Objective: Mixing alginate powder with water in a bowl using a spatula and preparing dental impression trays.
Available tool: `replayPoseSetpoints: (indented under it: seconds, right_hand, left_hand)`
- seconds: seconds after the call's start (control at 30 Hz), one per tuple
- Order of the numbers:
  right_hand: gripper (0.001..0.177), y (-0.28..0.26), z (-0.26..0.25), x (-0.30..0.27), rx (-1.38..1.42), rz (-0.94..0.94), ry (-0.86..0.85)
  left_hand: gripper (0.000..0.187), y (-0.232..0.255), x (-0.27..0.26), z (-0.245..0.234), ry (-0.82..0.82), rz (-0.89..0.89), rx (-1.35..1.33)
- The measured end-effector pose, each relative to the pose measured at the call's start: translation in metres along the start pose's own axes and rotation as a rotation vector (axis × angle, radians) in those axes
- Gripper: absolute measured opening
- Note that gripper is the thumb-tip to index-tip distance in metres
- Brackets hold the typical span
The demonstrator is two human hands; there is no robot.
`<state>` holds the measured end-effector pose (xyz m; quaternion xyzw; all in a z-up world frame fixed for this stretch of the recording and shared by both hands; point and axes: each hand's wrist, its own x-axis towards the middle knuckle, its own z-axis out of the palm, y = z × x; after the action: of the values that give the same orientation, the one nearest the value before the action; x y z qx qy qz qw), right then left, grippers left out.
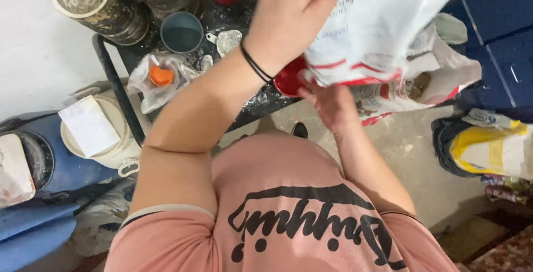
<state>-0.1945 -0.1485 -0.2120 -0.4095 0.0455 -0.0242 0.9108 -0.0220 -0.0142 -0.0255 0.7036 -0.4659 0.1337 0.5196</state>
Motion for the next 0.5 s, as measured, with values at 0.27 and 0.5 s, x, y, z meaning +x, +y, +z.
replayPoseSetpoints:
  seconds: [0.27, 0.5]
  right_hand:
    - [0.088, -0.006, -0.116, -0.049, -0.514, -0.219, 0.63]
    - [0.061, -0.045, -0.095, -0.051, -0.831, -0.173, 0.547]
  left_hand:
    - [0.013, -0.079, -0.081, 0.042, -0.28, -0.337, -0.059]
    - [0.022, -0.112, -0.115, 0.057, -0.497, -0.656, -0.124]
